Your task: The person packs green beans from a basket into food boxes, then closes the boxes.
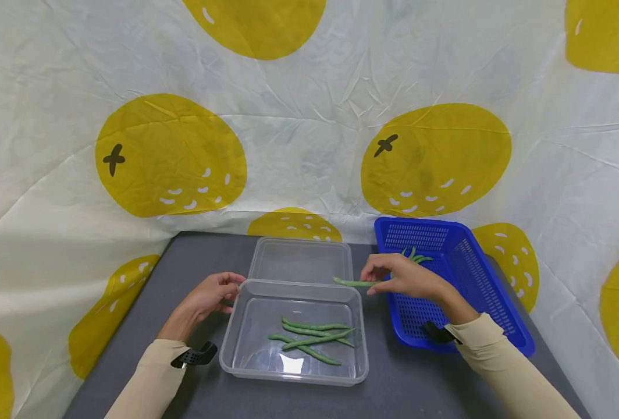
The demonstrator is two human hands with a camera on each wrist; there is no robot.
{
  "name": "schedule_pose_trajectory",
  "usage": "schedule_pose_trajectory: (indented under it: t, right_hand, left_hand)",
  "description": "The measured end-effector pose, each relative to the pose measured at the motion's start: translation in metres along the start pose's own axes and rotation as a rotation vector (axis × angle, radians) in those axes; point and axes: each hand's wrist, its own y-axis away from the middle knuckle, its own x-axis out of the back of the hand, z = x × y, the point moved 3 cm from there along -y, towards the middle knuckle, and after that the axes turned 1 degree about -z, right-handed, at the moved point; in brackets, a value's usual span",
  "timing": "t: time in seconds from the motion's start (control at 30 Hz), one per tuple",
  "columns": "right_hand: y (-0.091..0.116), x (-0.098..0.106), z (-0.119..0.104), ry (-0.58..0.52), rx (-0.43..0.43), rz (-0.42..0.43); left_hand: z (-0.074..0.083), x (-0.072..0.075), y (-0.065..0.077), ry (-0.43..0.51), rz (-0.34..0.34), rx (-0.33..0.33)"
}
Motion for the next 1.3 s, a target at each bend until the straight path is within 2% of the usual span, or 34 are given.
schedule_pose_trajectory:
  t: [0.23, 0.37, 0.5, 0.9, 1.3]
  right_hand:
    - [-0.012, -0.01, -0.006, 0.018, 0.067, 0.017]
    - [-0.018, -0.016, -0.009, 0.017, 0.05, 0.01]
    - [-0.023, -0.023, -0.012, 0.001, 0.028, -0.012]
    - [-0.042, -0.044, -0.025, -0.029, 0.136, -0.1]
    - [-0.059, -0.058, -0.037, -0.004, 0.132, -0.155]
  left_hand:
    - [0.0, 0.0, 0.0, 0.001, 0.002, 0.008]
    - [0.001, 0.001, 0.0, 0.0, 0.003, 0.01]
    - [0.001, 0.001, 0.0, 0.0, 0.003, 0.01]
    - [0.004, 0.0, 0.002, -0.003, 0.003, 0.015]
    - [0.006, 0.0, 0.002, -0.005, 0.007, 0.019]
